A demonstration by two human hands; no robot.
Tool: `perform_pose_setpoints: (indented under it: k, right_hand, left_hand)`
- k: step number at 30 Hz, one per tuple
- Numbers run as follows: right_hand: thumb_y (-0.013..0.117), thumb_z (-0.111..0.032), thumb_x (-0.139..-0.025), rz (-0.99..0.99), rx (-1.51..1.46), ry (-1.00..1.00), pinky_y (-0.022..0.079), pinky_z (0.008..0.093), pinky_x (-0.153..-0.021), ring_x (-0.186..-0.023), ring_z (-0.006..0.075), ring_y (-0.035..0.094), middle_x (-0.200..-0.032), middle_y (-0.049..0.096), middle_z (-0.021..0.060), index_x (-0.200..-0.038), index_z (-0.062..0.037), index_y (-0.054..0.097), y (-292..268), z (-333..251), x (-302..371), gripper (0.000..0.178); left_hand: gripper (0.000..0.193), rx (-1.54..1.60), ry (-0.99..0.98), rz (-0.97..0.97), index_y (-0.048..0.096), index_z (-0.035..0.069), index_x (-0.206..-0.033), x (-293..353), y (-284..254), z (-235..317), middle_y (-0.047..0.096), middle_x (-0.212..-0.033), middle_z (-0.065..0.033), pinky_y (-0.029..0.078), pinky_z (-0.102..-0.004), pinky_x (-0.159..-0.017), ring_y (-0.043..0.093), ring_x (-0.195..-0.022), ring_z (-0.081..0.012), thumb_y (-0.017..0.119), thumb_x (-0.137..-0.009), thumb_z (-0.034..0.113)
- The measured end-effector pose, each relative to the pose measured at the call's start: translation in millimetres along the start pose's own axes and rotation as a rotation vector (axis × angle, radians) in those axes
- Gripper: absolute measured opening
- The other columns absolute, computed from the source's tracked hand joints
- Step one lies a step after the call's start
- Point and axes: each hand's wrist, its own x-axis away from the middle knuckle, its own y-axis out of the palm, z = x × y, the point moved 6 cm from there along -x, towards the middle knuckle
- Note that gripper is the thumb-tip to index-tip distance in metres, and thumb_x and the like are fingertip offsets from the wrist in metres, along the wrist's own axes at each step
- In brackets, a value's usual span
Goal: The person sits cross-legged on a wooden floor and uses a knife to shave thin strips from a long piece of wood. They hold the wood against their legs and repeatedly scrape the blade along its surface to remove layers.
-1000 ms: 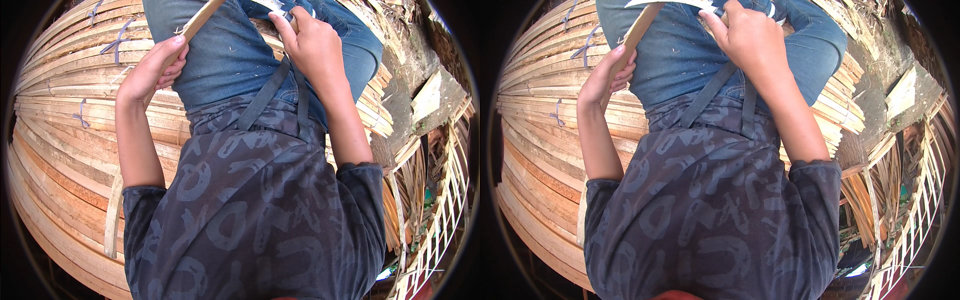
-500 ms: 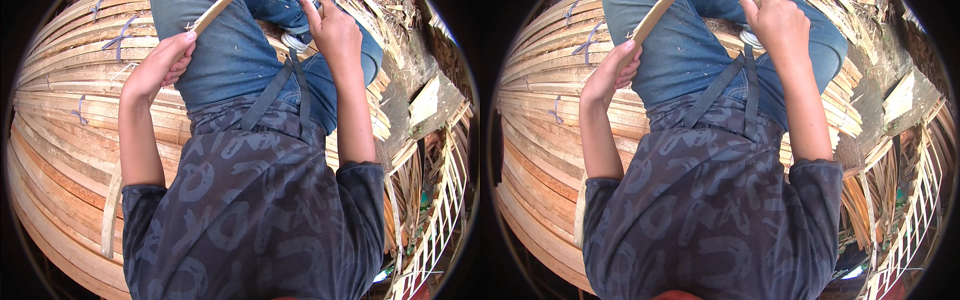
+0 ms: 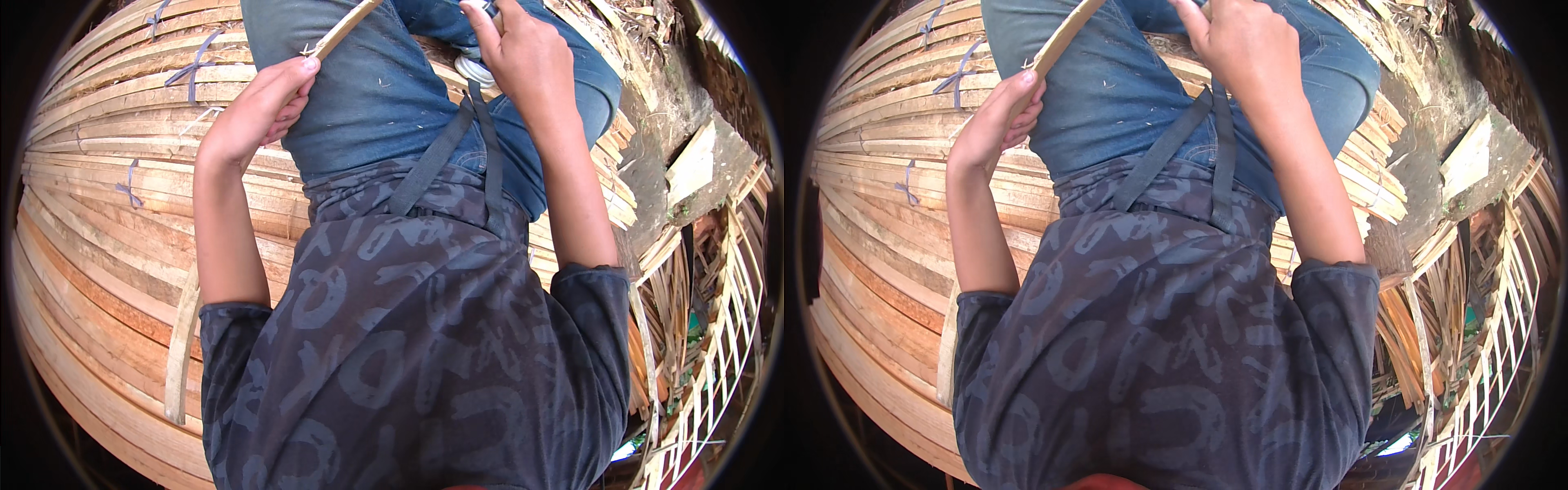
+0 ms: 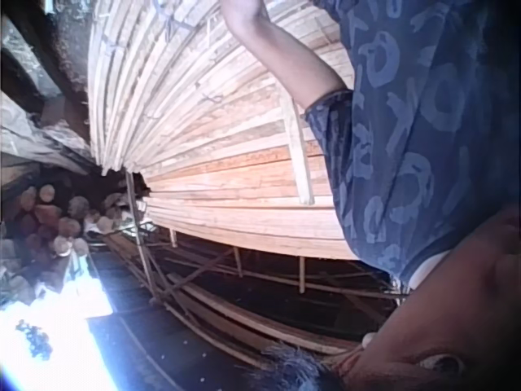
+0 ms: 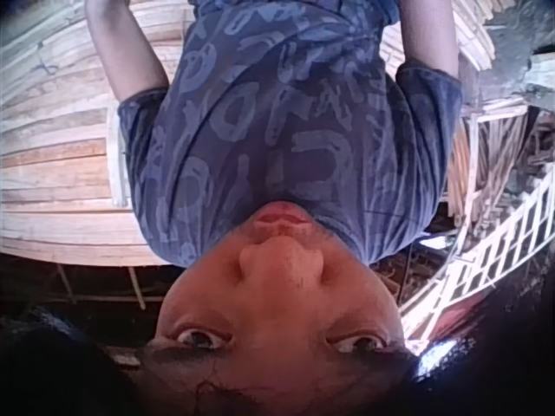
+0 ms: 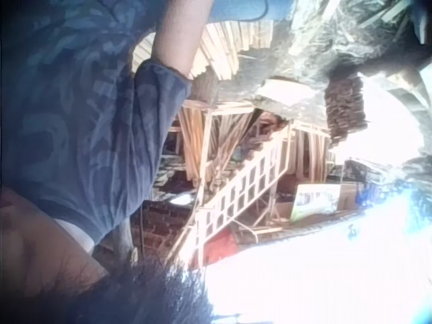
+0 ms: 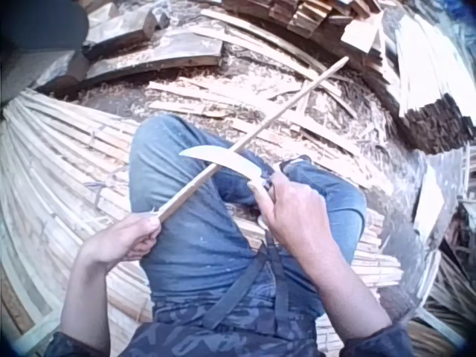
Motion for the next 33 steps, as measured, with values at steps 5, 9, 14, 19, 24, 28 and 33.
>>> perform_pose_setpoints:
  k: [5,9,14,19,24,28,33]
  right_hand:
    - [0.063,-0.037,-0.094,0.166,-0.027,0.030,0.052,0.0482,-0.055,-0.063,0.0384,0.066,-0.062,0.062,0.0203,-0.082,-0.0034,0.061,-0.7,16.8,-13.0,0.036]
    - [0.062,-0.037,-0.094,0.131,0.026,0.114,0.052,0.0494,-0.057,-0.064,0.0394,0.066,-0.065,0.064,0.0213,-0.084,-0.0022,0.062,-0.8,58.5,-24.6,0.036]
    - [0.062,-0.036,-0.094,-0.007,-0.006,-0.094,0.051,0.0487,-0.058,-0.064,0.0400,0.065,-0.067,0.065,0.0204,-0.088,-0.0024,0.061,2.4,9.3,-8.5,0.035]
    - [0.065,-0.038,-0.092,0.275,0.230,0.100,0.050,0.0486,-0.056,-0.064,0.0404,0.064,-0.068,0.064,0.0195,-0.081,-0.0038,0.062,-15.0,77.1,-22.2,0.036]
    - [0.068,-0.038,-0.090,0.147,-0.044,-0.009,0.049,0.0470,-0.056,-0.063,0.0390,0.064,-0.064,0.062,0.0163,-0.079,-0.0049,0.060,1.1,22.1,1.6,0.036]
    - [0.068,-0.037,-0.091,0.031,-0.227,0.245,0.046,0.0437,-0.053,-0.056,0.0343,0.061,-0.061,0.058,0.0173,-0.073,-0.0029,0.059,-3.4,20.8,-1.2,0.040]
    - [0.063,-0.035,-0.097,-0.505,-0.913,0.435,0.044,0.0280,-0.047,-0.049,0.0137,0.055,-0.059,0.057,0.0028,-0.079,-0.0067,0.058,21.7,54.7,4.8,0.034]
  left_hand:
    - [0.042,0.041,-0.023,-0.014,0.045,0.013,-0.078,2.5,-4.2,-4.8,0.032,-0.057,0.0087,0.021,-0.0201,-0.039,0.026,-0.046,-0.0016,0.050,-0.099,0.049]
    - [0.043,0.011,-0.033,0.000,0.045,0.013,-0.078,-0.7,-0.9,1.2,0.032,-0.057,0.0085,0.021,-0.0197,-0.040,0.025,-0.046,-0.0016,0.049,-0.099,0.051]
    - [0.044,0.071,-0.055,-0.026,0.045,0.013,-0.077,1.6,-5.8,-7.1,0.032,-0.055,0.0082,0.021,-0.0194,-0.040,0.027,-0.045,-0.0014,0.049,-0.099,0.051]
    - [0.044,-0.012,0.014,-0.020,0.044,0.013,-0.076,-4.3,0.0,6.2,0.032,-0.057,0.0083,0.021,-0.0201,-0.039,0.026,-0.046,-0.0015,0.050,-0.098,0.051]
    - [0.043,0.000,0.002,-0.040,0.046,0.013,-0.076,-5.0,-2.5,5.6,0.032,-0.058,0.0092,0.020,-0.0206,-0.040,0.026,-0.048,-0.0016,0.053,-0.098,0.049]
    - [0.039,-0.090,0.037,-0.048,0.049,0.011,-0.078,-2.7,-3.0,1.0,0.033,-0.061,0.0097,0.022,-0.0209,-0.046,0.029,-0.053,-0.0013,0.060,-0.096,0.044]
    - [0.029,-0.330,0.176,0.048,0.056,0.006,-0.084,0.0,-4.7,-4.0,0.037,-0.070,0.0070,0.028,-0.0252,-0.057,0.033,-0.066,-0.0047,0.072,-0.086,0.030]
